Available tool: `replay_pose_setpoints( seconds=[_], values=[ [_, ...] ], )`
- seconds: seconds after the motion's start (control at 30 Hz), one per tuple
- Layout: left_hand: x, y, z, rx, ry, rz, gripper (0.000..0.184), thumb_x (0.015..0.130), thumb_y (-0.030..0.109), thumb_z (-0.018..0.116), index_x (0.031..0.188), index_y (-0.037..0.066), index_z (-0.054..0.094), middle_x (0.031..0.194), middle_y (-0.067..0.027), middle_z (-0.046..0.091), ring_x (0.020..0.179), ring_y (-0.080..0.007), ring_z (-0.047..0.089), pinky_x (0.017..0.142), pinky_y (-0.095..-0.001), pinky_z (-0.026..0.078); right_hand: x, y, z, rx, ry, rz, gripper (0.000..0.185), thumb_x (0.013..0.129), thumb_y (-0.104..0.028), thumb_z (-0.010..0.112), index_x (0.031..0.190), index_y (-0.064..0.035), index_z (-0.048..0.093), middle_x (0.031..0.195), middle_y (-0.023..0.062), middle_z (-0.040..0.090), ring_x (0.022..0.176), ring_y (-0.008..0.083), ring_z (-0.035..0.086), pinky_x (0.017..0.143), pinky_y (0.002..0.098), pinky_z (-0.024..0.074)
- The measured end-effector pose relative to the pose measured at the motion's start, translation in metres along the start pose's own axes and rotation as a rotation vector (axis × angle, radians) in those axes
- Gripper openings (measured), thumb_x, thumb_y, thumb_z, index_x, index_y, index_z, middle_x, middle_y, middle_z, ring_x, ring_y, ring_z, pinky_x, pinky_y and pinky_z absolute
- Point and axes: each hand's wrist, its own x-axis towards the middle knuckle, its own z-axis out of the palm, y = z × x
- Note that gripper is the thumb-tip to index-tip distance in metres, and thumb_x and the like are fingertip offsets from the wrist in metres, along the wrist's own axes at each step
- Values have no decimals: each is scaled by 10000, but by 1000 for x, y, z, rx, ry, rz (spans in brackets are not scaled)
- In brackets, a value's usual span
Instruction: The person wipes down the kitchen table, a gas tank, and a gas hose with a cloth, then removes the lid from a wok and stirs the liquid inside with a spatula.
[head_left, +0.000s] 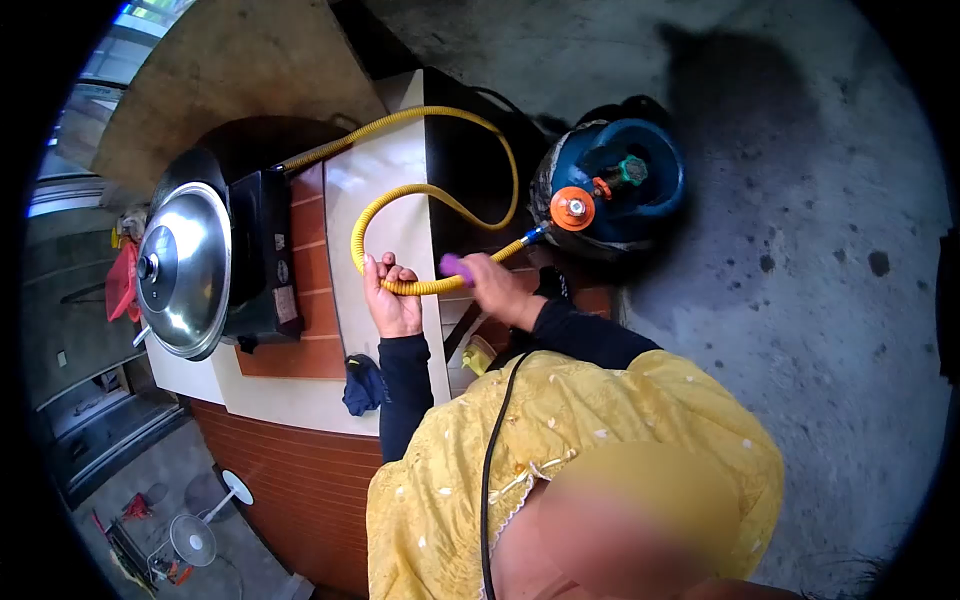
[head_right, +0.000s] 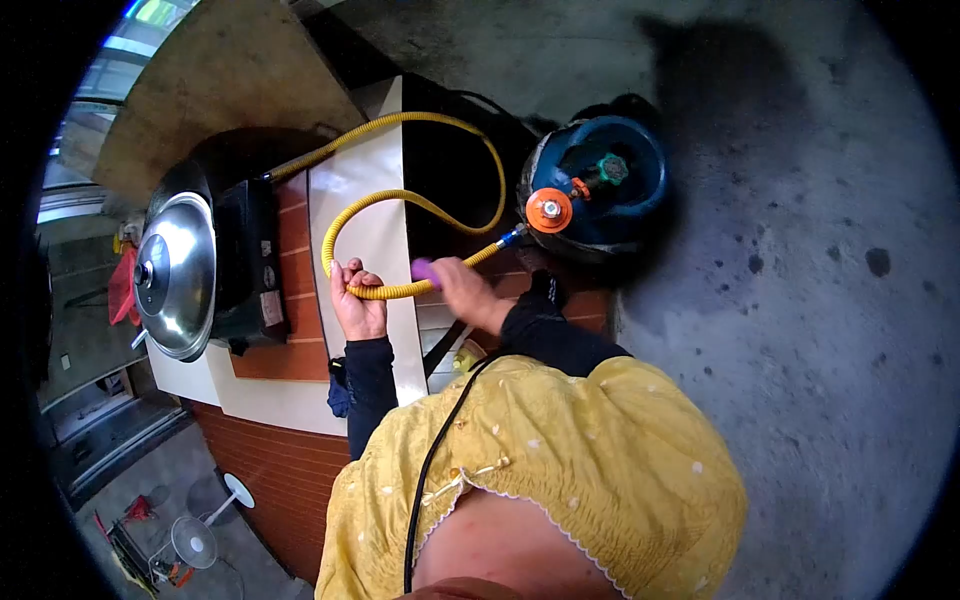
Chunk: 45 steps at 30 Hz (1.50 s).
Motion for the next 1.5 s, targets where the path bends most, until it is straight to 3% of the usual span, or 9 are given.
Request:
replay_pose_setpoints(
  seconds=[0.23,0.43,0.57,0.67,0.9,1.0,1.1,1.23,1.5],
  values=[
    [-10,6,-16,108,109,-41,228,915,236,507,730,120,440,737,2,491,527,-29,436,531,-207,433,2,15,-11,-146,-163,-349,349,796,-81,504,1140,-68,447,1064,148,491,967,328,509,899,393,402],
    [-18,10,-79,81,125,-32,248,904,258,514,729,92,455,807,-25,557,620,-93,536,648,-255,486,-4,41,-29,-434,-310,-42,272,834,-99,477,1105,-101,484,1005,122,540,954,295,520,892,393,404],
    [-26,-2,-74,69,102,39,266,922,239,472,715,76,431,950,-88,594,971,-218,563,949,-385,432,23,-44,3,418,-770,94,374,821,-193,577,1132,-25,454,1108,179,490,993,355,494,869,390,409],
    [-20,6,-84,53,111,88,220,920,212,470,765,56,467,1012,-86,584,912,-211,580,888,-369,464,22,-84,18,387,-413,-121,398,841,-213,552,1177,-36,434,1087,192,495,969,336,523,831,415,416],
    [-27,16,-99,261,105,-102,166,849,25,510,1010,56,535,1109,-81,563,601,-78,482,648,-245,433,-3,-15,-15,60,-707,86,278,822,-166,544,1074,-55,505,968,176,578,943,345,548,802,420,433],
    [-38,21,-95,256,55,-117,258,911,236,444,1055,42,537,1059,-79,566,738,-125,519,709,-294,443,-10,-9,3,137,-490,176,298,846,-152,542,1104,-25,465,1008,143,571,947,285,566,821,379,445],
    [-39,25,-84,145,-9,-147,558,923,506,314,1115,26,524,1027,-77,572,919,-183,539,815,-341,448,14,-65,7,1109,-328,619,307,882,-108,521,1161,-47,409,1164,99,465,1077,178,456,950,339,379],
    [-46,18,-64,17,-107,-221,610,917,553,277,1147,35,502,1014,-102,584,943,-209,564,868,-341,446,21,-126,26,432,-90,29,356,784,-50,618,1091,-46,436,1253,183,366,1133,312,440,951,369,367],
    [-46,11,-20,197,-169,22,482,950,420,358,1239,39,413,1203,-82,486,1124,-180,457,975,-324,352,63,-130,20,467,179,297,273,800,-82,600,1024,-35,452,991,193,532,911,353,554,792,388,448]
  ],
)
